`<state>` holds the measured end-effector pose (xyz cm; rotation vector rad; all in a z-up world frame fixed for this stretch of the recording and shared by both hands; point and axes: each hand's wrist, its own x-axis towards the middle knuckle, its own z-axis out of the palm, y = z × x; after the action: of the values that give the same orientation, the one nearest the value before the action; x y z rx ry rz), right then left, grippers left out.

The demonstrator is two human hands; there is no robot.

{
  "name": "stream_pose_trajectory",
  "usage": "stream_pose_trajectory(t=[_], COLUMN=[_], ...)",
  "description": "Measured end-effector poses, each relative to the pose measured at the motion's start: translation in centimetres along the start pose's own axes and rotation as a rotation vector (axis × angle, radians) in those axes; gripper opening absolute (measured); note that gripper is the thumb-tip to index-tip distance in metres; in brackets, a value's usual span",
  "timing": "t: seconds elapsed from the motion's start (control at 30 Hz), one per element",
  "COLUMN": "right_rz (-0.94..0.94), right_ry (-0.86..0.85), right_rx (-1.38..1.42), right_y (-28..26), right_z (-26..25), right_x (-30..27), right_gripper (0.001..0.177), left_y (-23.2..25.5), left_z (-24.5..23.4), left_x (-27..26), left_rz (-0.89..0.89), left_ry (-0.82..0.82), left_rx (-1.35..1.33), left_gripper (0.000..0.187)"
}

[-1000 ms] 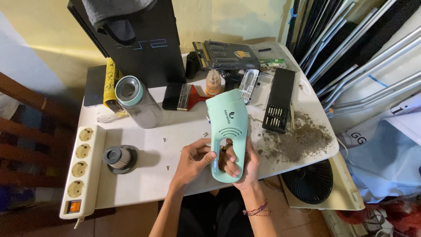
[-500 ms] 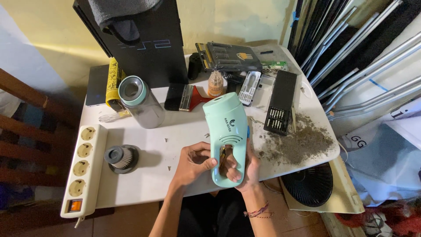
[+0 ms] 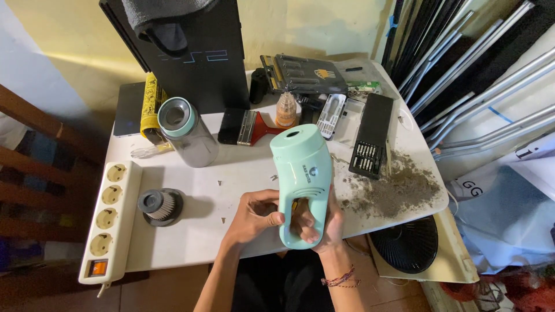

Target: Disassembling a handheld vacuum cleaner using screwdrivers on a workspace.

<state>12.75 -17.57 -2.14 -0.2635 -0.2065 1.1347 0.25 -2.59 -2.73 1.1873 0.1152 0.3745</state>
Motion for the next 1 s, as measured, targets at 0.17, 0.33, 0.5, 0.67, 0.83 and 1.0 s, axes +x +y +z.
stream_pose_trajectory(t=[0.17,0.33,0.5,0.67,0.83,1.0], right_rz=[-0.039,-0.172,-0.054,-0.028,-0.053,-0.172], right_ry=[-0.227,-0.236,-0.082,-0.082,-0.016,0.057], right_rx=[0.017,-0.284,-0.142,-0.113,-0.168,-0.216], right_y=[0.9,0.6,0.5,0.8,0.8,0.9], right_z=[-4.4,-3.1,-2.3,-2.6,-1.3,-0.9], right_x=[-0.3,-1.8,-1.8,-0.4,0.4,0.5], right_gripper=[0.071,0.067,0.071,0.069,0.064,0.061], left_y=[-0.6,0.4,0.5,-0.3,1.7,3.2], left_z=[-0.3,0.2,0.3,-0.4,1.3,2.5], left_x=[-0.2,-0.1,-0.1,-0.1,0.3,0.6], left_rz=[0.031,0.015,-0.002,0.008,0.063,-0.063], left_ry=[-0.054,-0.039,-0.001,0.032,0.019,0.133], left_rx=[-0.037,-0.016,0.035,0.057,-0.095,0.183], left_gripper=[0.049,0.046,0.039,0.042,0.052,0.060])
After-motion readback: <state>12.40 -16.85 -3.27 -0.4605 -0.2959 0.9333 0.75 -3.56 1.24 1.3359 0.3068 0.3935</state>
